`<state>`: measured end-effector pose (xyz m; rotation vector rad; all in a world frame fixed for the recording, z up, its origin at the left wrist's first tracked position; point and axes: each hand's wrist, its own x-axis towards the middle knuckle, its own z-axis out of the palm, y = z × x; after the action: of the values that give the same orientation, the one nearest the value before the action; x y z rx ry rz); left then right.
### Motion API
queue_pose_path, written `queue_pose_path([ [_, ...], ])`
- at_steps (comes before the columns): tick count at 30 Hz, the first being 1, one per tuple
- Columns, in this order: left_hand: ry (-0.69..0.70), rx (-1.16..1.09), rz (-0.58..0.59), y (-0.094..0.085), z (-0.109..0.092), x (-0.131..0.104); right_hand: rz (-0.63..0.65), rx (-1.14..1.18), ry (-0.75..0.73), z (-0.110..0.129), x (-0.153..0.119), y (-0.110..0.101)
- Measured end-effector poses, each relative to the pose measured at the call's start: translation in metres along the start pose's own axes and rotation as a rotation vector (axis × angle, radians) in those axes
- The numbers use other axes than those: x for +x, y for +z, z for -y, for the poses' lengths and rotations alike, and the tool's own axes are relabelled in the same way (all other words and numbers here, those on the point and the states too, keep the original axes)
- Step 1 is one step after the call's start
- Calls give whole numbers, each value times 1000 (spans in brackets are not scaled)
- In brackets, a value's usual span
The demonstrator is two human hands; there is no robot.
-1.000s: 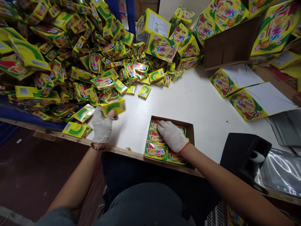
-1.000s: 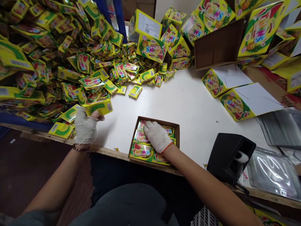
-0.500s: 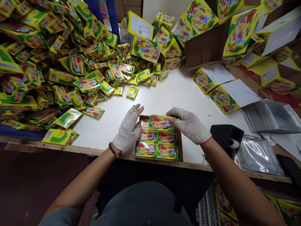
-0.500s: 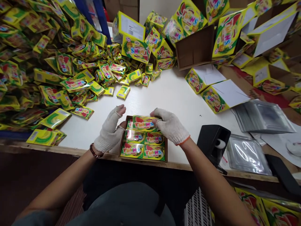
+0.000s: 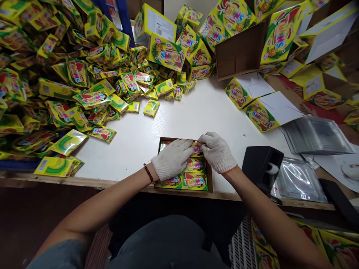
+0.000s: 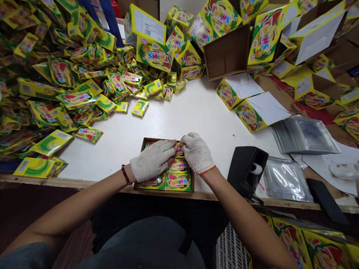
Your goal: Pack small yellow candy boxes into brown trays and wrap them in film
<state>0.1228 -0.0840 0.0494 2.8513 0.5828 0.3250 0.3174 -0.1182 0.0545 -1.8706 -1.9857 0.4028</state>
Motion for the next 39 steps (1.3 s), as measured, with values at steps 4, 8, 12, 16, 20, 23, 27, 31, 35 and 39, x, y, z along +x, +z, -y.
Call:
queue_pose_path([
  [4, -14, 56, 40, 4, 4, -4, -15, -40, -9, -5, -4, 8],
  [8, 17, 69, 16, 2, 0, -2, -248, 171, 64, -22, -6, 4],
  [12, 179, 20, 13, 0, -8, 16, -99, 520, 258, -41, -4, 3],
  [16, 162, 91, 98, 9, -12, 28, 2, 552, 288, -51, -1, 14],
  [20, 131, 107, 124, 20, -12, 27, -3, 504, 257, -55, -2, 19],
  [23, 108, 78, 168, 24, -12, 27, 11, 490, 241, -55, -2, 16],
  [27, 108, 64, 236, 28, -11, 22, 77, 428, 192, -50, 2, 10],
  [31, 142, 29, 167, 29, -12, 17, 176, 301, 127, -44, 13, 4],
  [35, 169, -251, 85, 12, 9, 27, 330, 221, 113, -42, 28, 3],
  [39, -239, -349, -259, -16, 77, 40, 289, 288, 97, -50, 48, 17],
])
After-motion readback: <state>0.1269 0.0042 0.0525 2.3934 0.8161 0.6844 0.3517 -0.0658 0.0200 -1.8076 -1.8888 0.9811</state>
